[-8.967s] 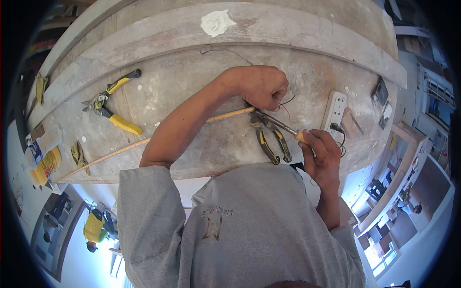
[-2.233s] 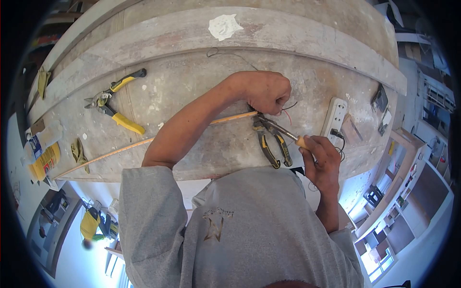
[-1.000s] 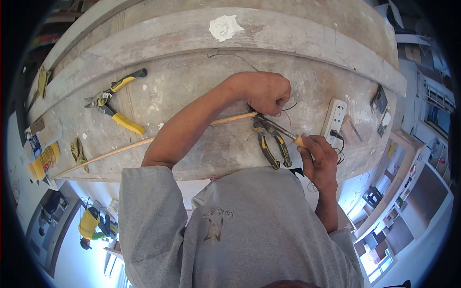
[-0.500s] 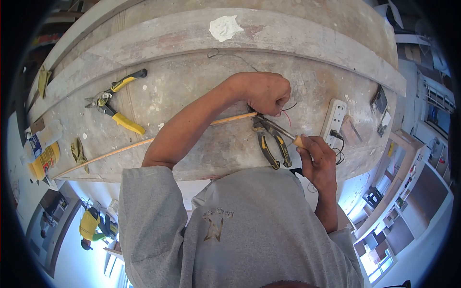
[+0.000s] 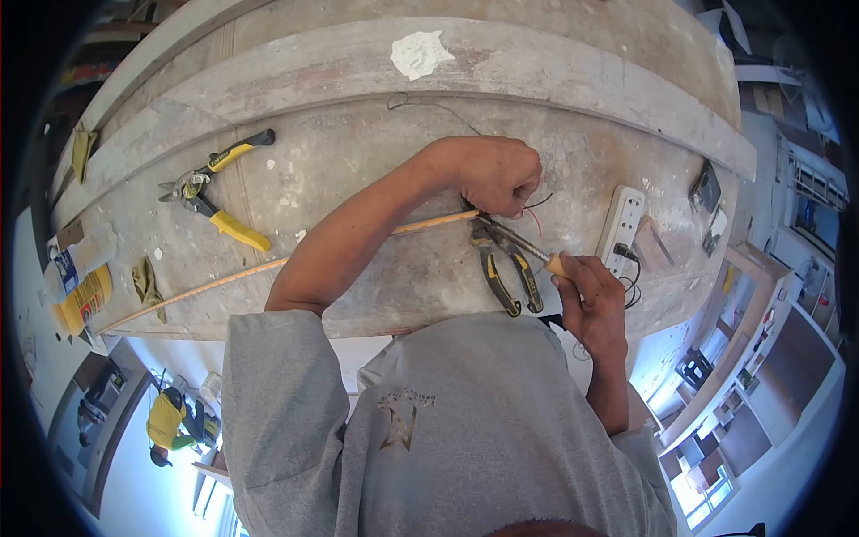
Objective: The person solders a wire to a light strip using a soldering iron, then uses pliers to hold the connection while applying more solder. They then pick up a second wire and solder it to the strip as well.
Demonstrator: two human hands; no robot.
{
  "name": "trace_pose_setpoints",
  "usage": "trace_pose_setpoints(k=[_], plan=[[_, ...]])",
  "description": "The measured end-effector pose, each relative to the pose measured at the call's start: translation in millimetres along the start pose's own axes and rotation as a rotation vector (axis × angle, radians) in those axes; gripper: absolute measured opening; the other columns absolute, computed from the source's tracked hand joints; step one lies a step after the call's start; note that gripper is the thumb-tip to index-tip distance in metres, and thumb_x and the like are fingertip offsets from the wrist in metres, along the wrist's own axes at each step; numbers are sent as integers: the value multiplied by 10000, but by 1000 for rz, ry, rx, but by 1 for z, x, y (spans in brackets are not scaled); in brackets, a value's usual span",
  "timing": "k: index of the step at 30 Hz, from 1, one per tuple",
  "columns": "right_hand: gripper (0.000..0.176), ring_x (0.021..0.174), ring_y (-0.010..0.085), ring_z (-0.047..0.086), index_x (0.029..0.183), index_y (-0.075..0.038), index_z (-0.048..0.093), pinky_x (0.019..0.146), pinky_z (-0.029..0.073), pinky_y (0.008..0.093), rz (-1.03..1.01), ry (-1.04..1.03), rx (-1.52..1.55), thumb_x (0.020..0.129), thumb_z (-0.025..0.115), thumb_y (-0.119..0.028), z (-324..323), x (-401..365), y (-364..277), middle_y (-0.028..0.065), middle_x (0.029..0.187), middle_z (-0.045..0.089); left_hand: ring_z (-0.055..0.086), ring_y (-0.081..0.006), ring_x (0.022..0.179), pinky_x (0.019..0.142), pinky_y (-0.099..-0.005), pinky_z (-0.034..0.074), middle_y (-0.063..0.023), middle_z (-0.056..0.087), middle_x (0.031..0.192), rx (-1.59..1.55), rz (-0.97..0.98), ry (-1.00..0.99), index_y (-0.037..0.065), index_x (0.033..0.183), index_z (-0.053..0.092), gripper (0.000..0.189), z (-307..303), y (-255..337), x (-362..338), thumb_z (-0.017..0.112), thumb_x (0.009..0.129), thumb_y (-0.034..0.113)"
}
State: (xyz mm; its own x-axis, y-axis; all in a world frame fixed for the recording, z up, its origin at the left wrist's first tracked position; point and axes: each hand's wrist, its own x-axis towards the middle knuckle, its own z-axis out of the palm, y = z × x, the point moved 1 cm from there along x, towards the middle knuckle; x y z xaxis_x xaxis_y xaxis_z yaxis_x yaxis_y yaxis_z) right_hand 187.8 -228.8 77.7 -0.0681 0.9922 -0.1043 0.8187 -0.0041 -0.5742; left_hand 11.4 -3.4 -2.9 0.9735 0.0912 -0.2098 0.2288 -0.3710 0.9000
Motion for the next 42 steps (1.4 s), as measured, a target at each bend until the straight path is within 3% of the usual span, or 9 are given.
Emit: trace_pose_setpoints(k=[23,26,29,31,42], plan=[[323,783,368,730,1216,24,725,686,574,429,26,-18,12,899,792,27,-2,0,-4,194,949,736,697,-387,824,742,-473,540,-204,707,878,-7,24,3,-36,718,691,159,3,-5,2,787,765,81],[338,818,398,735,1238,26,716,702,589,470,26,-31,11,907,781,3,-1,1,-3,200,997,734,699,-387,826,743,-471,542,-202,709,879,-31,17,10,-33,712,690,157,4,-7,2,787,767,79],[343,818,398,735,1240,27,717,702,589,469,10,-16,12,905,783,1,-2,1,-2,202,1004,735,717,-397,790,721,-492,551,-220,726,790,-12,75,35,-23,747,717,166,3,-6,2,782,774,126],[342,815,395,734,1239,28,720,702,591,467,6,-17,15,904,783,1,-2,0,-4,200,1007,733,718,-378,843,746,-467,549,-191,726,884,10,20,31,-30,741,700,148,2,-2,1,796,771,79],[338,788,369,735,1226,7,720,682,584,439,6,-4,7,899,802,21,-2,1,-5,195,959,740,730,-347,827,728,-455,553,-166,736,868,-15,-12,31,-3,745,708,155,-1,0,0,836,750,83]])
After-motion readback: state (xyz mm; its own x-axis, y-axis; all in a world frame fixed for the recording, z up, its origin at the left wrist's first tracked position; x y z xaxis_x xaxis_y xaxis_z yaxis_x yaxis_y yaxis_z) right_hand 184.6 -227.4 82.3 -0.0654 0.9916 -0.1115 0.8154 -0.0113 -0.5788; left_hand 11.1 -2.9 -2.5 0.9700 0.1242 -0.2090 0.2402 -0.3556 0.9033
